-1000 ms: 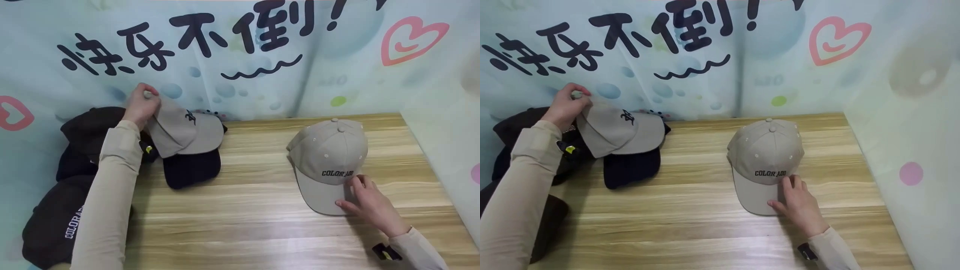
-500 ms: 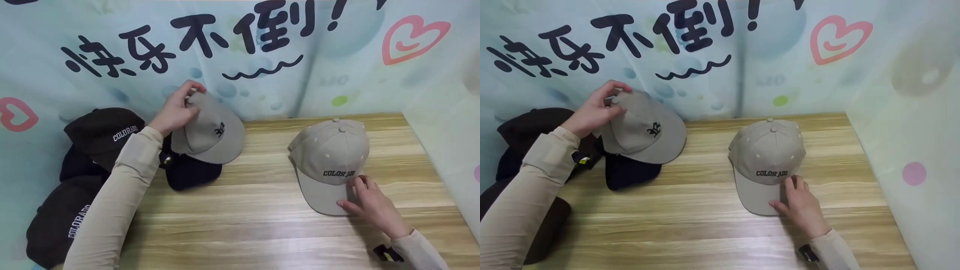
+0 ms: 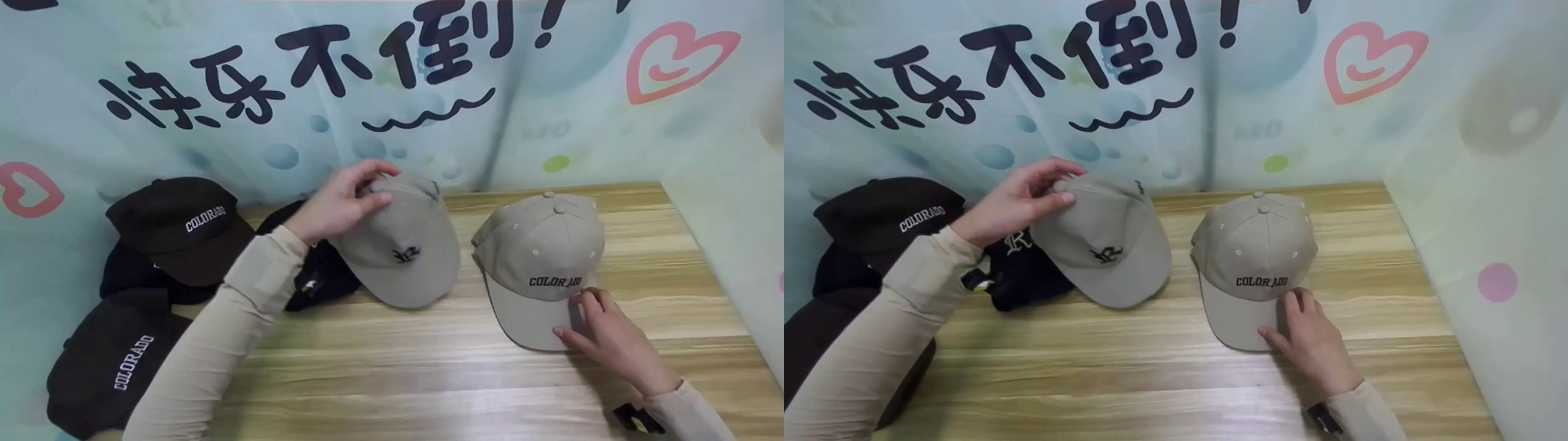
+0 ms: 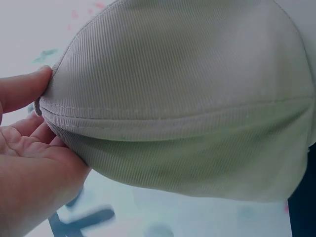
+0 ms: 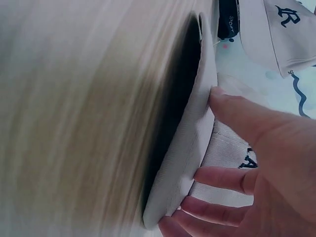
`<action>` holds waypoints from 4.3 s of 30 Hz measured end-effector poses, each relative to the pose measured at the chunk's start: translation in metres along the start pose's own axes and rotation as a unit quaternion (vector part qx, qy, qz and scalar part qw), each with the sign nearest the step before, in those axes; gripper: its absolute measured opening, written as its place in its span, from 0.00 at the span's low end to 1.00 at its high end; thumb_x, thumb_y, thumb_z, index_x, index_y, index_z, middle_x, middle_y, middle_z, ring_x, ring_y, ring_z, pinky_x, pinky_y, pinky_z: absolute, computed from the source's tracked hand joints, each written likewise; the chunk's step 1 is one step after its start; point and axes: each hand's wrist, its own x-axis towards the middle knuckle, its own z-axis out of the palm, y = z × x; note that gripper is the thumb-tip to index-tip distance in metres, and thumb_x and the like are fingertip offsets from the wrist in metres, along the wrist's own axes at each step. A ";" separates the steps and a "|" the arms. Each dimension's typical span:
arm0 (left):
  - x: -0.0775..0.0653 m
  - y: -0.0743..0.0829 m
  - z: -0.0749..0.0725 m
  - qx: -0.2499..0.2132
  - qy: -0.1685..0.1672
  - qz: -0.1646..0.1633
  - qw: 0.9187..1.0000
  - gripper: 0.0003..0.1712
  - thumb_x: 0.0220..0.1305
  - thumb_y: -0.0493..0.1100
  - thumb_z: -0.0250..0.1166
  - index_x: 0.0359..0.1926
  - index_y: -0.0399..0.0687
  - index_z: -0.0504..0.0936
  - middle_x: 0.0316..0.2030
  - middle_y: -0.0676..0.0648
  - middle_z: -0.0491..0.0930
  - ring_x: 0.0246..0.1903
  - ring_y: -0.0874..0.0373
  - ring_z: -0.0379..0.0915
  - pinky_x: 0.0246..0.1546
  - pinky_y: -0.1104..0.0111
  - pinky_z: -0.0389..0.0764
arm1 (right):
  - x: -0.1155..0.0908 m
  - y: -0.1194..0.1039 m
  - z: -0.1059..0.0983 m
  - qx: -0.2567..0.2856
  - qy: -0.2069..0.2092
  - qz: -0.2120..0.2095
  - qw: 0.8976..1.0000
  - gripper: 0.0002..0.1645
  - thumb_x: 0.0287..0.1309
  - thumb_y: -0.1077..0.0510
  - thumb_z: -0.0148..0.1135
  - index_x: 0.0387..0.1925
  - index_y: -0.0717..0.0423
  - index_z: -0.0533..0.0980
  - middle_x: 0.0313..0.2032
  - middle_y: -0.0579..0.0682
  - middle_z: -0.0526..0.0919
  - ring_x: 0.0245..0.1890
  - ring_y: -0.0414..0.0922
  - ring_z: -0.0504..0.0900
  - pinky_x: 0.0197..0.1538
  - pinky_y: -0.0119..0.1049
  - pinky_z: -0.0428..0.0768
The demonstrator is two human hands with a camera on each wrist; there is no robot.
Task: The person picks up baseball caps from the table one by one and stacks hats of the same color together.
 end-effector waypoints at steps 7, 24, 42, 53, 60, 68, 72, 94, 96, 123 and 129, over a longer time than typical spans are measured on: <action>0.000 0.018 0.034 -0.001 -0.053 0.048 0.997 0.15 0.64 0.32 0.62 0.52 0.34 0.78 0.45 0.42 0.81 0.44 0.55 0.74 0.49 0.67 0.72 | -0.003 0.001 -0.011 -0.018 -0.025 -0.033 0.999 0.34 0.58 0.51 0.68 0.58 0.69 0.69 0.57 0.75 0.69 0.51 0.72 0.73 0.46 0.65 0.73; 0.033 0.037 0.132 -0.088 -0.168 0.115 0.975 0.14 0.68 0.32 0.58 0.53 0.32 0.72 0.52 0.40 0.75 0.52 0.61 0.70 0.55 0.77 0.66 | -0.028 -0.010 -0.057 -0.028 0.076 -0.090 0.993 0.30 0.49 0.63 0.73 0.55 0.57 0.75 0.49 0.57 0.80 0.44 0.57 0.81 0.45 0.41 0.77; 0.113 0.064 0.222 0.152 -0.168 -0.005 0.974 0.17 0.75 0.47 0.50 0.60 0.63 0.74 0.59 0.64 0.71 0.59 0.65 0.55 0.53 0.67 0.54 | -0.043 -0.019 -0.035 -0.051 -0.013 -0.059 0.997 0.30 0.49 0.54 0.75 0.54 0.58 0.77 0.51 0.58 0.78 0.36 0.53 0.83 0.29 0.49 0.80; 0.115 0.040 0.233 0.278 -0.199 -0.035 0.939 0.33 0.74 0.60 0.45 0.75 0.75 0.45 0.72 0.59 0.46 0.70 0.62 0.37 0.60 0.60 0.48 | -0.042 -0.013 -0.019 -0.042 -0.040 -0.042 0.997 0.33 0.51 0.52 0.73 0.59 0.53 0.75 0.53 0.61 0.72 0.29 0.46 0.79 0.28 0.46 0.78; 0.102 0.024 0.234 0.295 -0.223 -0.023 0.929 0.49 0.64 0.70 0.53 0.74 0.77 0.32 0.75 0.55 0.26 0.72 0.54 0.17 0.67 0.46 0.37 | -0.040 -0.014 -0.016 -0.052 -0.018 -0.058 0.997 0.31 0.50 0.54 0.74 0.57 0.54 0.77 0.50 0.60 0.73 0.33 0.48 0.79 0.30 0.48 0.78; 0.098 0.021 0.234 0.335 -0.229 -0.024 0.914 0.56 0.58 0.75 0.53 0.73 0.76 0.26 0.74 0.54 0.18 0.71 0.53 0.13 0.67 0.46 0.35 | -0.038 -0.013 -0.014 -0.057 0.000 -0.083 0.995 0.29 0.48 0.56 0.75 0.55 0.54 0.78 0.49 0.57 0.74 0.34 0.47 0.78 0.32 0.47 0.78; 0.093 0.019 0.229 0.322 -0.231 -0.016 0.918 0.56 0.60 0.75 0.52 0.73 0.74 0.23 0.72 0.54 0.13 0.71 0.52 0.12 0.67 0.47 0.33 | -0.037 -0.010 -0.015 -0.039 0.016 -0.098 0.994 0.28 0.47 0.58 0.76 0.53 0.55 0.79 0.50 0.57 0.75 0.38 0.48 0.79 0.36 0.49 0.79; 0.013 -0.076 0.064 0.291 -0.124 -0.146 0.937 0.39 0.70 0.62 0.51 0.75 0.50 0.55 0.75 0.42 0.28 0.72 0.42 0.20 0.63 0.41 0.23 | -0.027 -0.009 -0.018 -0.027 -0.023 0.043 0.998 0.30 0.43 0.52 0.77 0.46 0.60 0.75 0.50 0.66 0.75 0.32 0.57 0.80 0.32 0.58 0.77; 0.008 -0.079 0.053 0.294 -0.112 -0.149 0.937 0.38 0.71 0.61 0.51 0.73 0.49 0.58 0.75 0.42 0.32 0.72 0.42 0.21 0.63 0.41 0.23 | -0.026 -0.011 -0.019 -0.035 -0.035 0.060 0.997 0.29 0.44 0.51 0.77 0.45 0.60 0.75 0.49 0.68 0.74 0.31 0.58 0.80 0.30 0.58 0.76; -0.020 -0.143 -0.040 0.307 -0.075 -0.217 0.923 0.24 0.76 0.44 0.48 0.66 0.37 0.66 0.63 0.33 0.63 0.60 0.37 0.62 0.57 0.42 0.63 | -0.018 -0.016 -0.017 -0.067 -0.033 0.110 0.991 0.20 0.50 0.52 0.73 0.35 0.60 0.73 0.44 0.68 0.75 0.21 0.57 0.77 0.21 0.56 0.73; -0.026 -0.161 -0.054 0.273 -0.073 -0.259 0.923 0.30 0.78 0.50 0.39 0.71 0.35 0.57 0.67 0.28 0.56 0.64 0.33 0.55 0.60 0.42 0.58 | -0.014 -0.017 -0.017 -0.068 -0.035 0.110 0.991 0.20 0.51 0.53 0.72 0.36 0.62 0.71 0.44 0.69 0.74 0.21 0.59 0.77 0.21 0.56 0.73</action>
